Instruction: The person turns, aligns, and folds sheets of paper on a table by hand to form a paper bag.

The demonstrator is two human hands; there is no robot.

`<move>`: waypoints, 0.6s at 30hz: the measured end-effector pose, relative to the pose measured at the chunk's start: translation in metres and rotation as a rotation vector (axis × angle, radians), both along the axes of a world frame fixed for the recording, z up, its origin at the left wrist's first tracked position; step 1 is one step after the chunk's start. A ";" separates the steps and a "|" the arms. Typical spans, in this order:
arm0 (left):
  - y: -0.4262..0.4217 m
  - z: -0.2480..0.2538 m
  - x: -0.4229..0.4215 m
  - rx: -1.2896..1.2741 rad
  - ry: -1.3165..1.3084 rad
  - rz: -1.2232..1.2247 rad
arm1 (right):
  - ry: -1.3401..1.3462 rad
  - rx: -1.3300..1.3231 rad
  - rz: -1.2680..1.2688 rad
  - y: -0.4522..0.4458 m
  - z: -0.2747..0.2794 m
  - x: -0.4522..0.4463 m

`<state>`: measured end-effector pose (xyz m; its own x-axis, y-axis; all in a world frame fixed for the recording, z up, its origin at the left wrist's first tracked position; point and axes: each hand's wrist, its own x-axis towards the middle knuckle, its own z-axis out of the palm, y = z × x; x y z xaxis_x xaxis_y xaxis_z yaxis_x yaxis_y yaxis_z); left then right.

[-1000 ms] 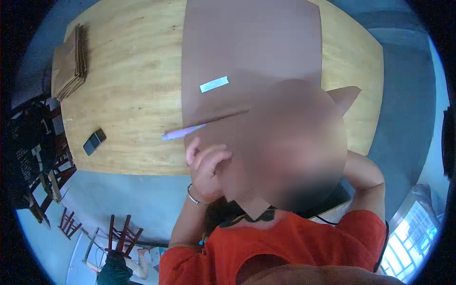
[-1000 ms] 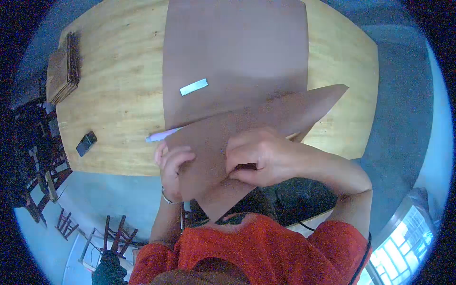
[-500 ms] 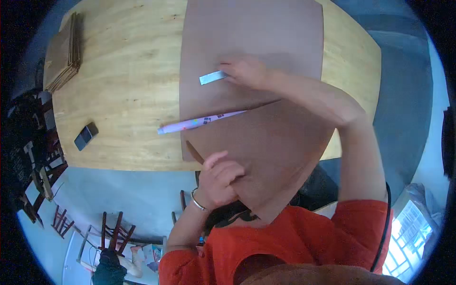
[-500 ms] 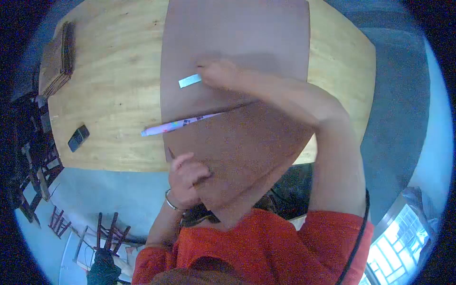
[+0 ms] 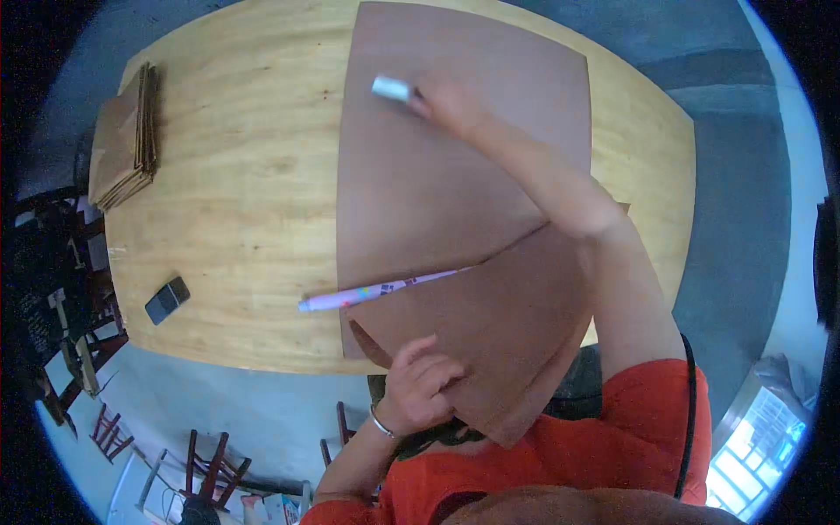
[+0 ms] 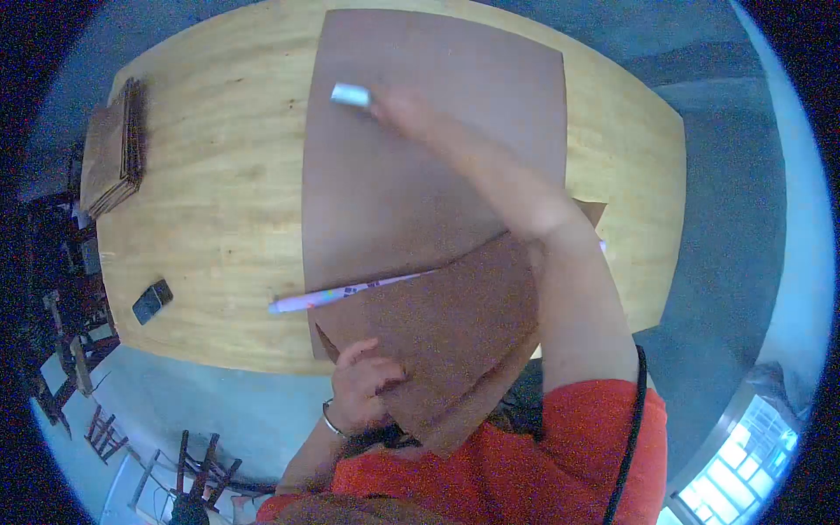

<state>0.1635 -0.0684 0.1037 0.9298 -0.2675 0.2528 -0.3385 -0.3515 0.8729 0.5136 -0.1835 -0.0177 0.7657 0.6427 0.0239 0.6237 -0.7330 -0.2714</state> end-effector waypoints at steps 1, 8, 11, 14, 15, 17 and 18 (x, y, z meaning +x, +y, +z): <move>-0.001 -0.001 0.001 0.005 -0.007 0.002 | -0.002 -0.055 -0.129 0.006 0.005 0.022; -0.006 -0.009 0.012 0.013 -0.052 0.034 | -0.140 0.029 -0.320 0.022 -0.031 0.086; -0.007 -0.004 0.014 0.035 0.051 0.046 | -0.138 0.002 -0.359 0.004 -0.026 0.068; -0.007 0.005 0.020 0.056 0.018 0.116 | 0.279 0.236 -0.060 -0.041 0.002 0.040; -0.006 0.009 0.024 0.037 -0.010 0.139 | 0.463 0.249 0.038 -0.053 0.035 0.017; -0.004 0.014 0.038 0.038 -0.046 0.179 | 0.805 0.300 0.025 -0.069 0.121 -0.050; -0.004 0.014 0.045 0.061 -0.087 0.195 | 0.893 0.297 0.050 -0.077 0.148 -0.071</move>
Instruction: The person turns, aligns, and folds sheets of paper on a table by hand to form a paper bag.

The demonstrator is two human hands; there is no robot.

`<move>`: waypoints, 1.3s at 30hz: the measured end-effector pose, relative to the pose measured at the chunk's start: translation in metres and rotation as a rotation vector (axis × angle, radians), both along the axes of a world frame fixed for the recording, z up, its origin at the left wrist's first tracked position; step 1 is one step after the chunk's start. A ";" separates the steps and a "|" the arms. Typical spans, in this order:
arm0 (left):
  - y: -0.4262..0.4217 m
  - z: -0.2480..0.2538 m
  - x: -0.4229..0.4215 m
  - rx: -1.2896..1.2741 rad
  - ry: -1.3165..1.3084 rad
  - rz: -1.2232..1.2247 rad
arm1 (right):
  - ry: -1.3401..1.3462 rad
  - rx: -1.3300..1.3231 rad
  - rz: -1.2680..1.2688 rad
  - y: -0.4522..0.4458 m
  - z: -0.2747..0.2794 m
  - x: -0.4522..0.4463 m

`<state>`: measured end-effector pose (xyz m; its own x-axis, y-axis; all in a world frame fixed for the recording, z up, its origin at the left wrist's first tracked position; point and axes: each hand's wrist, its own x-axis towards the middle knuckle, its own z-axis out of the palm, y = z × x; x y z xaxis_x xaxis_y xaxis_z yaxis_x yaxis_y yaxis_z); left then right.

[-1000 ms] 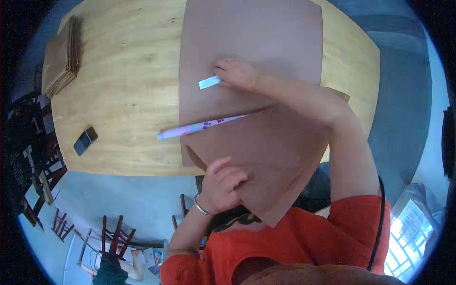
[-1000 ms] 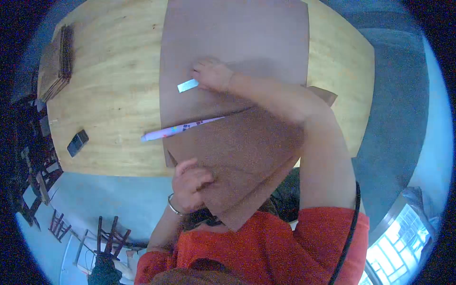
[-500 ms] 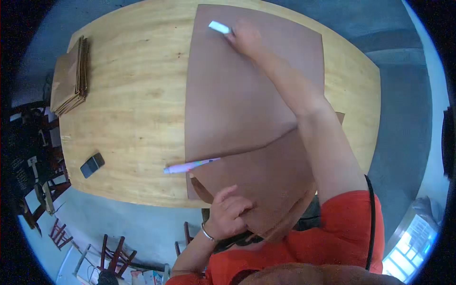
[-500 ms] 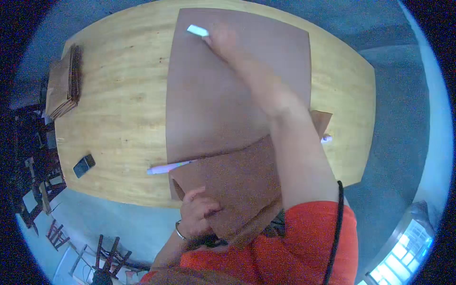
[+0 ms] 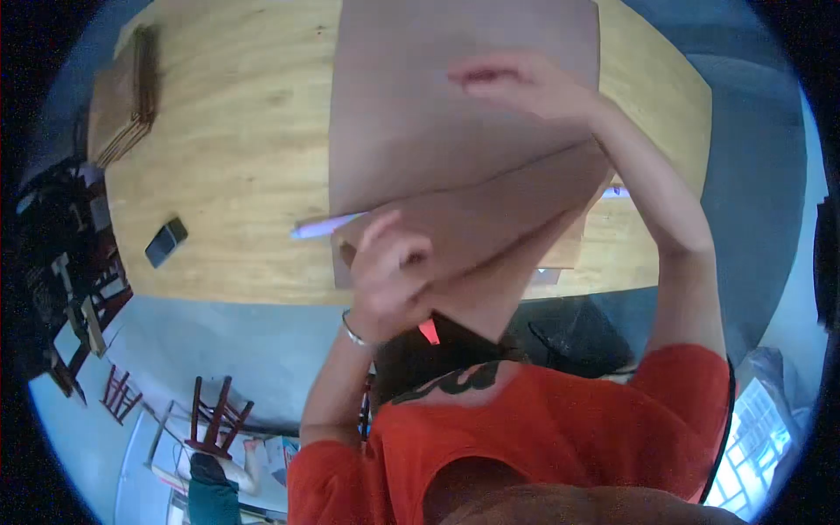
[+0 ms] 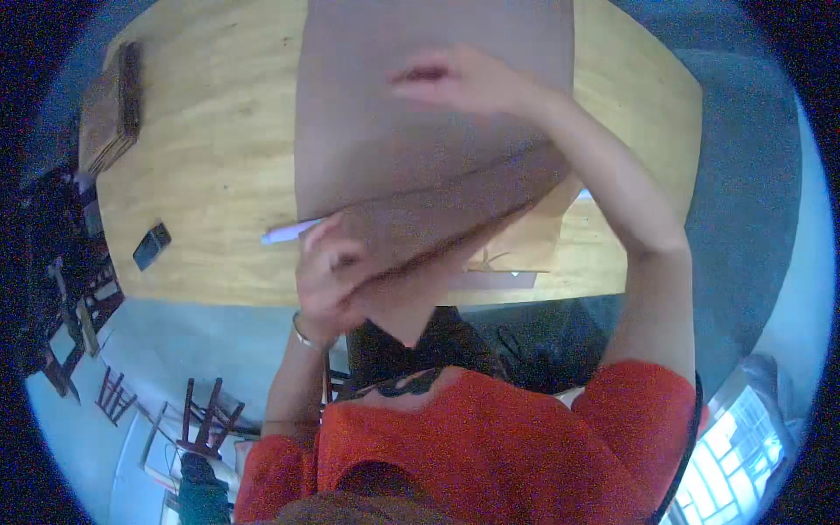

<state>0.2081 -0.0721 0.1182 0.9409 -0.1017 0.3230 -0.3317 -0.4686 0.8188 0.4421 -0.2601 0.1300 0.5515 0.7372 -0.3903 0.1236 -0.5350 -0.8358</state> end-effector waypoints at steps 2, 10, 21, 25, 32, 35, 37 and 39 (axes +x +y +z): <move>0.004 0.004 0.016 0.037 -0.054 0.014 | 0.059 0.077 0.094 -0.011 0.036 -0.031; 0.004 0.006 0.061 -0.185 0.236 0.073 | -0.279 0.251 0.161 -0.012 0.072 -0.068; 0.014 -0.004 0.085 -0.228 0.332 0.116 | -0.238 0.331 -0.165 0.015 0.017 -0.050; 0.019 -0.009 0.094 -0.303 0.334 0.130 | -0.398 0.327 -0.191 0.026 0.014 -0.044; 0.028 -0.024 0.105 -0.407 0.487 0.210 | -0.721 0.436 -0.322 0.031 -0.009 -0.038; 0.034 -0.028 0.111 -0.604 0.620 0.234 | -0.837 0.360 -0.301 0.027 -0.007 -0.036; 0.034 -0.028 0.115 -0.620 0.613 0.263 | -0.826 0.317 -0.272 0.028 -0.013 -0.034; 0.034 -0.029 0.118 -0.634 0.610 0.290 | -0.867 0.321 -0.248 0.035 -0.020 -0.030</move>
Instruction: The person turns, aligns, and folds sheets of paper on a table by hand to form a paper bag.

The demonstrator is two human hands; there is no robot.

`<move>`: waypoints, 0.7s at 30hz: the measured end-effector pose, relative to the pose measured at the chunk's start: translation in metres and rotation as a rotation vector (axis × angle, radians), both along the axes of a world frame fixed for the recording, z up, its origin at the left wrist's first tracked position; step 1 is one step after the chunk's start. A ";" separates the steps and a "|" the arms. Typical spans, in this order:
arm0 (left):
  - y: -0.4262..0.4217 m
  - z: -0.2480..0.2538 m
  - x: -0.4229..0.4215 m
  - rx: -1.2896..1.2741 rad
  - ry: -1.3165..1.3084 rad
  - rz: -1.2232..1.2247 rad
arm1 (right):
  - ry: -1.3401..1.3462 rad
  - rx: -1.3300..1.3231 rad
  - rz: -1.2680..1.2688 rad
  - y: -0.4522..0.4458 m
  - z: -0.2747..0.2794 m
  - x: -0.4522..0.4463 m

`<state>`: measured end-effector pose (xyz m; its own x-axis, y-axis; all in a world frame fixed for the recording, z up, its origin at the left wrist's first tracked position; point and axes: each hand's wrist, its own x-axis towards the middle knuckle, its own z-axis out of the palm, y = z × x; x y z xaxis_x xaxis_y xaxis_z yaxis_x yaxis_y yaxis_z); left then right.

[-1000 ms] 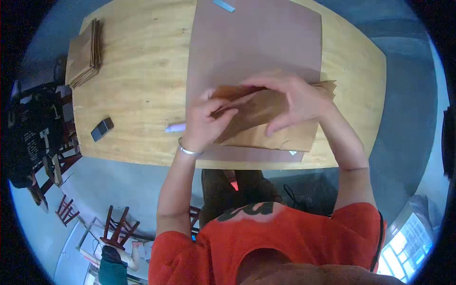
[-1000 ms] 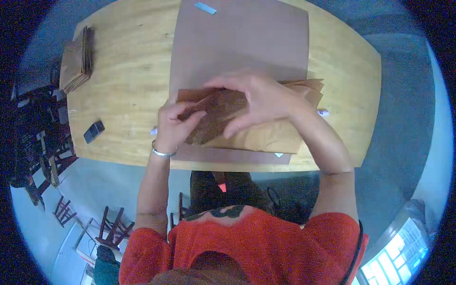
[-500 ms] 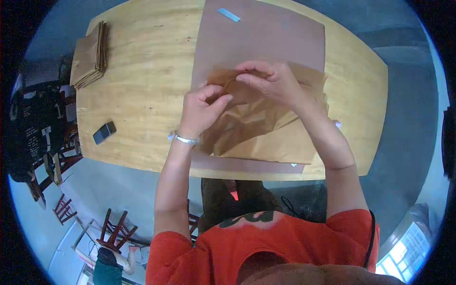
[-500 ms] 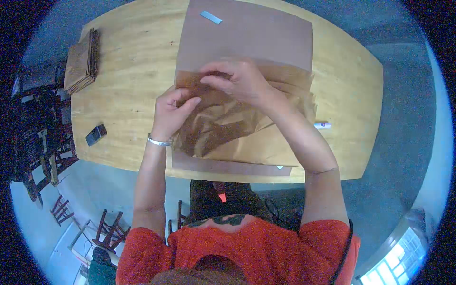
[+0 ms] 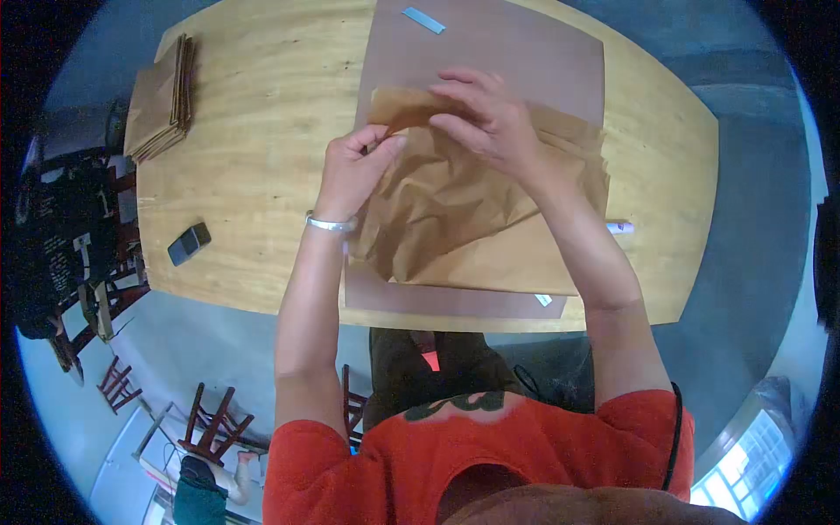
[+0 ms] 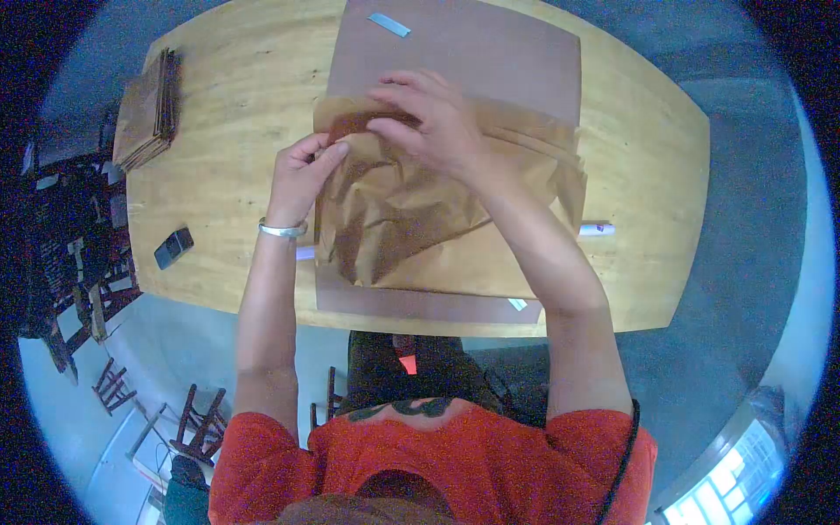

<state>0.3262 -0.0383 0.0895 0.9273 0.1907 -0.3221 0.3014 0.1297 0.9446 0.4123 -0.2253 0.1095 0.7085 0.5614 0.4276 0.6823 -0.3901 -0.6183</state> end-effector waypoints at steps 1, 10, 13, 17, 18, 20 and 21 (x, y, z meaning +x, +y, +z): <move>0.002 -0.001 0.002 0.028 -0.006 -0.027 | -0.042 -0.009 0.016 0.004 -0.002 0.001; 0.013 -0.004 0.003 0.160 -0.075 -0.190 | 0.186 0.012 0.149 0.016 -0.001 0.009; 0.014 -0.002 0.000 0.254 -0.097 -0.231 | 0.267 0.054 0.171 0.019 0.002 0.011; 0.011 0.011 -0.004 0.333 -0.204 -0.270 | 0.278 0.084 0.232 0.022 0.013 0.014; 0.011 0.013 -0.004 0.334 -0.204 -0.269 | 0.381 0.036 0.208 0.022 0.019 0.012; 0.011 0.016 -0.005 0.358 -0.208 -0.332 | 0.487 -0.011 0.185 0.023 0.023 0.010; 0.011 0.018 -0.005 0.359 -0.208 -0.329 | 0.437 -0.014 0.212 0.023 0.023 0.011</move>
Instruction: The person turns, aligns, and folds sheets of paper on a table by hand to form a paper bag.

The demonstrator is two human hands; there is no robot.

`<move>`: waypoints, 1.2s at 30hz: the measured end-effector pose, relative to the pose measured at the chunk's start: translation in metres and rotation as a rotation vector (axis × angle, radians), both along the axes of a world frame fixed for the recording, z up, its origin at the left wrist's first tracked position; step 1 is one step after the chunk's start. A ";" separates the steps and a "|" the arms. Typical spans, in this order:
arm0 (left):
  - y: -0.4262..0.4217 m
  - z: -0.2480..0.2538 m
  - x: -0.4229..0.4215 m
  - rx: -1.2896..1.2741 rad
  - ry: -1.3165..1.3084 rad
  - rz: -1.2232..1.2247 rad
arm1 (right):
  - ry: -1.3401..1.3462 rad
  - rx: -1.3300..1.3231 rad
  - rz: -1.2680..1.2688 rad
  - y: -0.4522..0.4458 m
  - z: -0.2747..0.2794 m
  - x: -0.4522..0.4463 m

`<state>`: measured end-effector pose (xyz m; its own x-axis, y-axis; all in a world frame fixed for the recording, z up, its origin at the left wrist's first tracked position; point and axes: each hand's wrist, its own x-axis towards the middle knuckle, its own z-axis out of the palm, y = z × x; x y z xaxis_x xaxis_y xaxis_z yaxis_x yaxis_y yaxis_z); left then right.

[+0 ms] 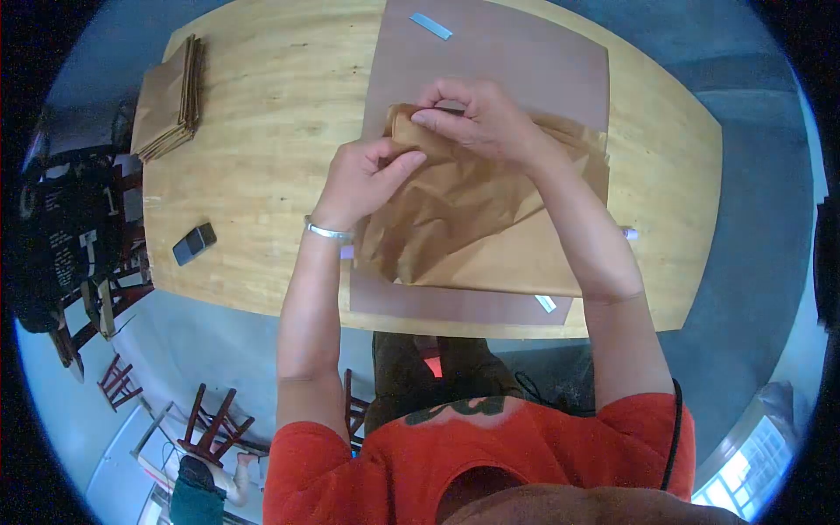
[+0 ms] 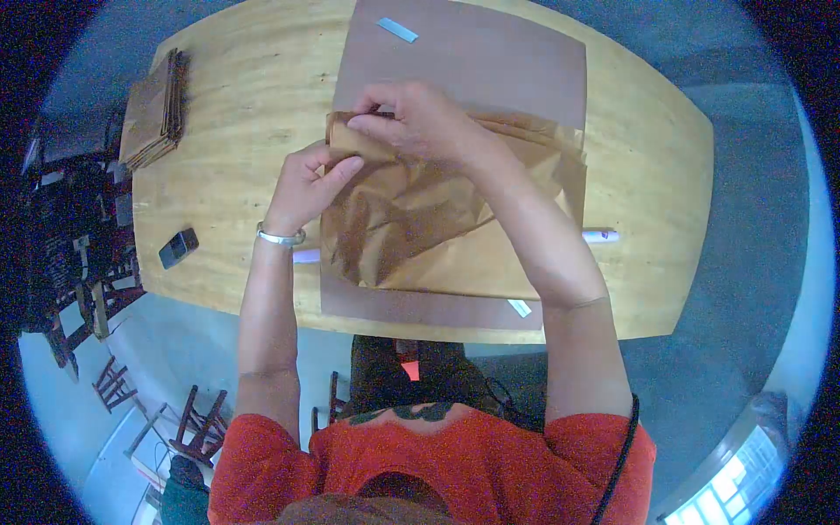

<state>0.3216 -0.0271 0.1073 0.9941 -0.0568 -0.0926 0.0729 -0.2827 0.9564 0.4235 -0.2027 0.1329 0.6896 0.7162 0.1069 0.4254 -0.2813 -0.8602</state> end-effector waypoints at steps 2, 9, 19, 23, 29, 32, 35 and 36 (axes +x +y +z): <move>0.000 0.003 0.001 0.043 0.021 -0.009 | -0.051 0.009 0.026 0.000 0.000 0.001; -0.004 0.013 0.000 -0.063 0.009 0.096 | 0.015 0.019 -0.031 -0.001 0.008 -0.004; -0.004 0.013 0.011 -0.275 0.121 0.270 | 0.083 0.091 -0.027 -0.003 0.008 -0.011; -0.010 0.028 0.012 -0.304 0.135 0.272 | 0.106 0.131 -0.070 -0.002 0.008 -0.009; -0.013 0.033 0.011 -0.214 0.102 0.236 | 0.100 0.122 -0.088 -0.003 0.014 -0.009; -0.011 0.035 0.007 -0.081 0.078 0.224 | 0.145 0.077 -0.065 -0.002 0.010 -0.008; -0.014 0.040 0.006 0.121 -0.025 0.215 | 0.011 0.189 -0.058 -0.010 0.013 -0.011; -0.018 0.041 0.003 0.077 -0.048 0.247 | -0.032 0.137 -0.075 -0.017 0.017 -0.013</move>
<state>0.3247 -0.0452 0.1480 0.9803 0.1933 -0.0401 0.1042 -0.3339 0.9368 0.4110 -0.2199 0.1500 0.7354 0.6398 0.2230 0.4354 -0.1941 -0.8791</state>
